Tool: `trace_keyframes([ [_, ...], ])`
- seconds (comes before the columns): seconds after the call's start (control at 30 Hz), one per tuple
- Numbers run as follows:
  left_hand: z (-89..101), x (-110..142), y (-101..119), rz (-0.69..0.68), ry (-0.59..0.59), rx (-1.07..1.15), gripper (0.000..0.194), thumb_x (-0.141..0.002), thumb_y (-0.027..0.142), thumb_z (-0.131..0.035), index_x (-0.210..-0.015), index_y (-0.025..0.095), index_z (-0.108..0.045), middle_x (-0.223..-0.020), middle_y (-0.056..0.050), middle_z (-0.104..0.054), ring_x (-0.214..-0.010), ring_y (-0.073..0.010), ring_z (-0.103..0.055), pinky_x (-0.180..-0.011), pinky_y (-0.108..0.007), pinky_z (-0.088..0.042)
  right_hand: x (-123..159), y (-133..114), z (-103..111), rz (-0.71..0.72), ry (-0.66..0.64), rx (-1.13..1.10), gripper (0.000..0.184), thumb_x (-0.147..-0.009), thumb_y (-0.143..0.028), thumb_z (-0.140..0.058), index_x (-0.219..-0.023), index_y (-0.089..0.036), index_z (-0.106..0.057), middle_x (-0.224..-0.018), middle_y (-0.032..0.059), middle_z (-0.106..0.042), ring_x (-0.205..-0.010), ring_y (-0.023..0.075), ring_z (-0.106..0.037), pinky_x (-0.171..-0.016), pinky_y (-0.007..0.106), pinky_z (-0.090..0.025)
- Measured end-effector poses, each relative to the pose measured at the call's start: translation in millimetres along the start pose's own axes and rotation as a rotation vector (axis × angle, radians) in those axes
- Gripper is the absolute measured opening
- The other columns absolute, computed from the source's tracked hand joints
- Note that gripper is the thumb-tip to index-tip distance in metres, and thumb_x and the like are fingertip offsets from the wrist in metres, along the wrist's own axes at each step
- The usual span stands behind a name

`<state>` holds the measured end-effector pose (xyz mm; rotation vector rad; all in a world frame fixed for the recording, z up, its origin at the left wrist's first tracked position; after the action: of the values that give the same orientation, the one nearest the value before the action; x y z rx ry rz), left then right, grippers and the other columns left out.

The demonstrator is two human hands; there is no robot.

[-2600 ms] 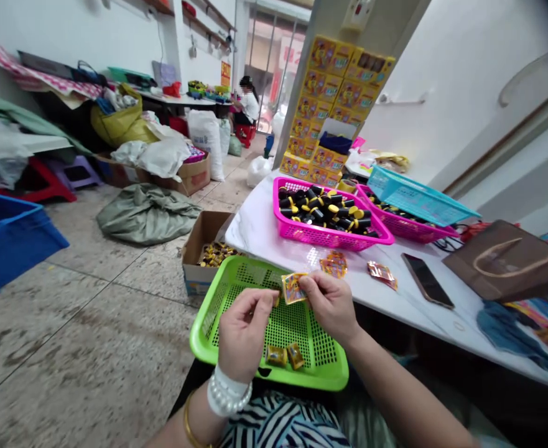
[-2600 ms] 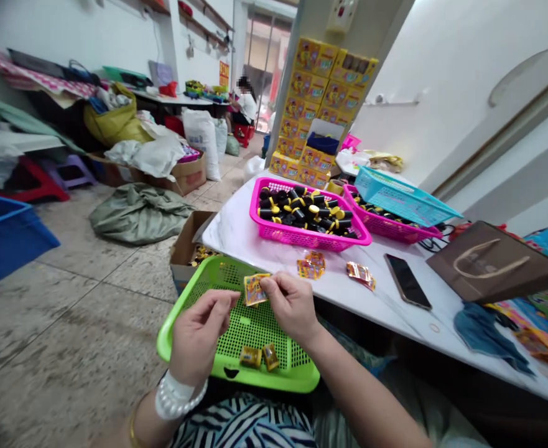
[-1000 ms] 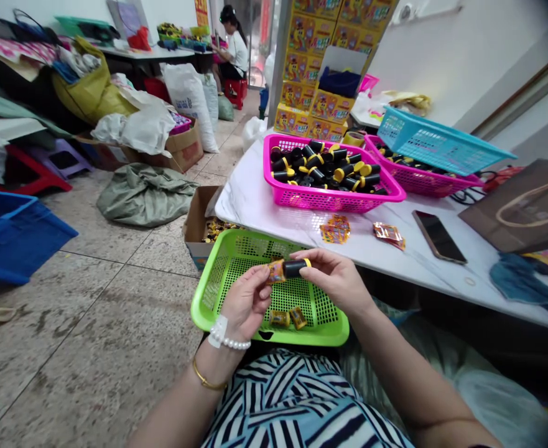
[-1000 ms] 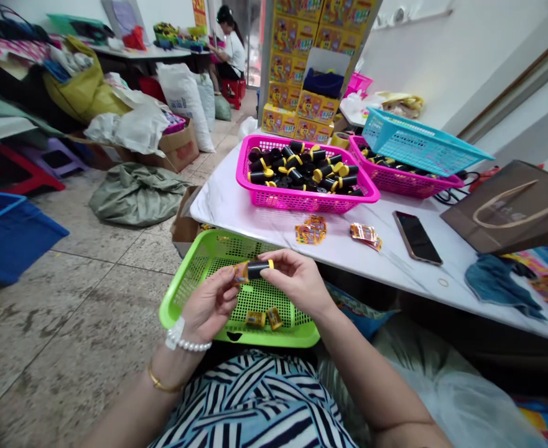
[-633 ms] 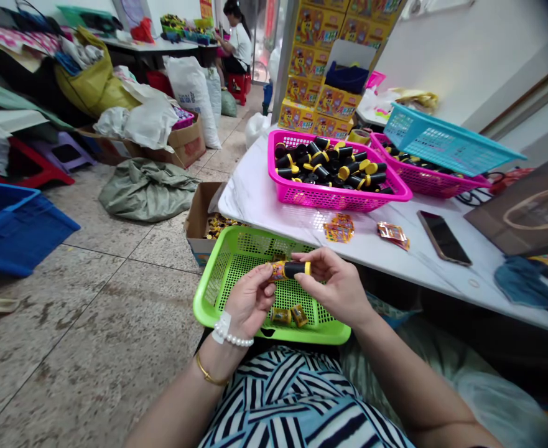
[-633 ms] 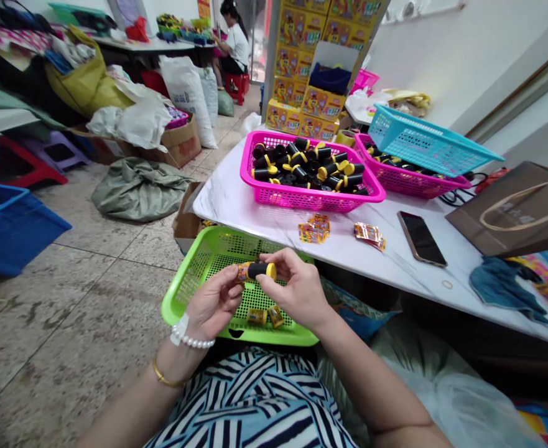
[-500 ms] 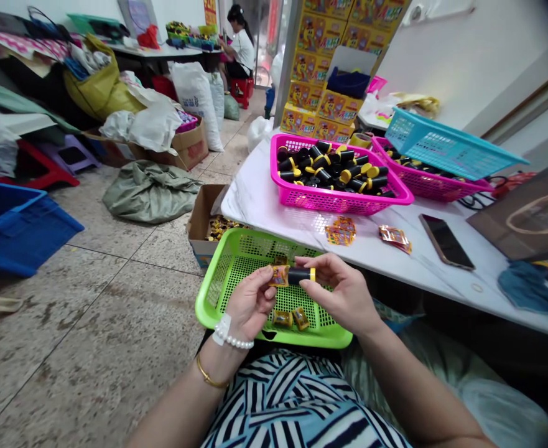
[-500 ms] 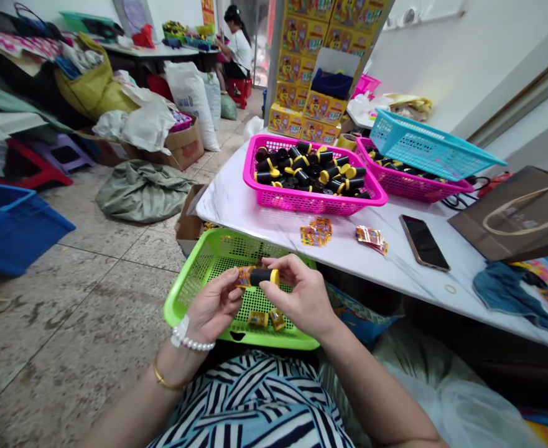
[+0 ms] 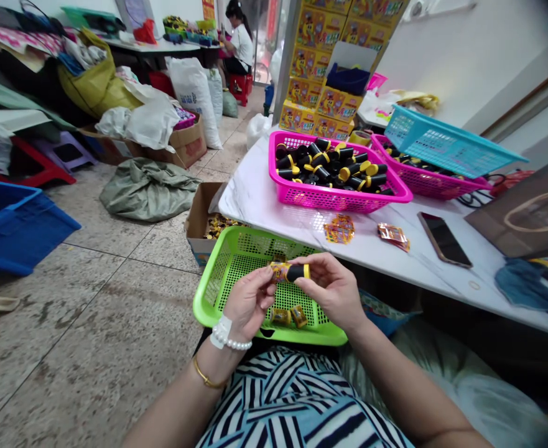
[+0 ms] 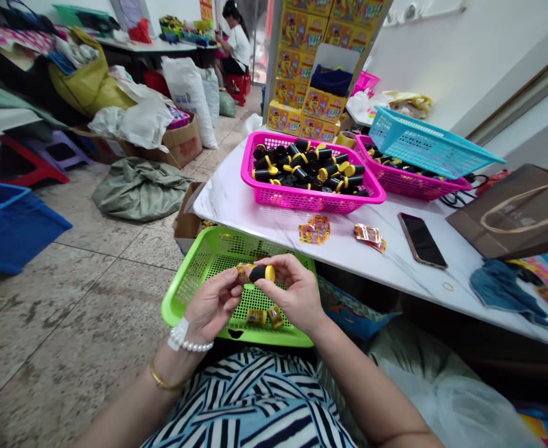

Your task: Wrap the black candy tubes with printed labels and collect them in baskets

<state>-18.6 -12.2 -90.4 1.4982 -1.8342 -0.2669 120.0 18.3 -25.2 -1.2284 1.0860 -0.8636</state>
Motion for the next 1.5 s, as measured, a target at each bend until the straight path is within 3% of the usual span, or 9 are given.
trace_keyframes([
  [0.13,5.0,9.5,13.0,-0.155,0.076,-0.135,0.036,-0.064,0.024,-0.085,-0.094,0.013,-0.068,-0.090,-0.004,-0.063,-0.067,-0.0078,-0.056,-0.050,-0.015,-0.046,5.9,9.4,7.2,0.002,0.051,-0.005,0.031,-0.072,-0.026,-0.081,-0.099,-0.023,-0.066,-0.103,0.0055,-0.072,-0.095,0.0206,-0.069,-0.091,0.037,-0.056],
  [0.23,-5.3,13.4,16.1,-0.161,-0.081,-0.321,0.049,-0.064,0.022,-0.085,-0.108,0.017,-0.067,-0.102,-0.008,-0.066,-0.081,-0.0162,-0.063,-0.064,-0.026,-0.056,9.4,7.6,7.6,0.011,-0.006,0.030,0.031,-0.071,-0.029,-0.083,-0.099,-0.024,-0.069,-0.100,0.0048,-0.071,-0.093,0.0210,-0.068,-0.089,0.037,-0.056],
  [0.33,-10.9,14.5,13.1,-0.075,-0.236,-0.437,0.039,-0.065,0.022,-0.084,-0.100,0.013,-0.071,-0.089,-0.009,-0.069,-0.070,-0.0157,-0.063,-0.061,-0.028,-0.055,12.9,-4.6,8.8,0.124,-0.033,0.191,0.034,-0.070,-0.031,-0.083,-0.101,-0.026,-0.072,-0.097,0.0047,-0.068,-0.092,0.0215,-0.065,-0.087,0.038,-0.054],
  [0.67,-27.9,-1.4,16.3,-0.138,-0.299,-0.653,0.027,-0.067,0.023,-0.082,-0.092,0.014,-0.076,-0.080,-0.006,-0.071,-0.068,-0.0135,-0.063,-0.065,-0.022,-0.050,15.3,-14.4,1.1,0.346,-0.045,0.493,0.039,-0.078,-0.027,-0.076,-0.116,-0.035,-0.070,-0.096,0.0039,-0.061,-0.080,0.0173,-0.061,-0.073,0.033,-0.056],
  [0.87,-4.6,-1.2,1.6,0.055,-0.229,-0.532,0.031,-0.074,0.034,-0.077,-0.097,0.014,-0.071,-0.076,-0.008,-0.069,-0.053,-0.0129,-0.062,-0.049,-0.022,-0.049,20.1,-2.4,6.5,0.310,-0.101,0.476,0.043,-0.078,-0.026,-0.076,-0.120,-0.032,-0.068,-0.099,0.0059,-0.062,-0.077,0.0167,-0.063,-0.067,0.031,-0.058],
  [1.03,-5.5,2.8,2.8,-0.061,-0.216,-0.561,0.023,-0.074,0.023,-0.077,-0.094,0.014,-0.073,-0.074,-0.006,-0.069,-0.055,-0.0106,-0.059,-0.054,-0.022,-0.049,25.6,6.1,12.5,0.209,-0.036,0.417,0.036,-0.080,-0.022,-0.073,-0.115,-0.028,-0.069,-0.094,0.0049,-0.068,-0.079,0.0179,-0.068,-0.076,0.035,-0.062],
  [1.2,-23.6,12.1,14.4,-0.286,-0.221,-0.711,0.028,-0.069,0.011,-0.077,-0.096,0.019,-0.077,-0.096,-0.009,-0.072,-0.089,-0.0195,-0.065,-0.084,-0.030,-0.052,27.9,12.3,21.9,0.042,0.058,0.258,0.026,-0.073,-0.026,-0.080,-0.098,-0.025,-0.074,-0.084,0.0039,-0.069,-0.073,0.0180,-0.069,-0.070,0.033,-0.063],
  [1.37,-32.2,23.5,17.0,-0.380,-0.282,-0.848,0.037,-0.063,0.006,-0.078,-0.095,0.024,-0.079,-0.101,-0.010,-0.073,-0.101,-0.0246,-0.062,-0.098,-0.036,-0.046,32.7,36.2,23.0,-0.268,0.065,-0.029,0.024,-0.063,-0.029,-0.086,-0.083,-0.020,-0.075,-0.080,0.0038,-0.074,-0.071,0.0186,-0.071,-0.068,0.033,-0.062],
  [1.5,-27.1,20.3,13.4,-0.385,-0.299,-0.901,0.036,-0.062,0.009,-0.080,-0.095,0.024,-0.079,-0.102,-0.010,-0.073,-0.099,-0.0234,-0.063,-0.095,-0.034,-0.048,37.6,63.9,14.2,-0.487,0.008,-0.197,0.027,-0.061,-0.031,-0.087,-0.079,-0.017,-0.074,-0.068,0.0030,-0.074,-0.058,0.0163,-0.070,-0.060,0.030,-0.061],
])
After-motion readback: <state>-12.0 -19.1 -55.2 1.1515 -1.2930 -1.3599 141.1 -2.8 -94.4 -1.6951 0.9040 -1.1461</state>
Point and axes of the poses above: each hand's wrist, its own x-axis away from the middle knuckle, its own z-axis out of the back of the hand, y = z × x, the point moved 8 cm from there along -x, towards the middle knuckle
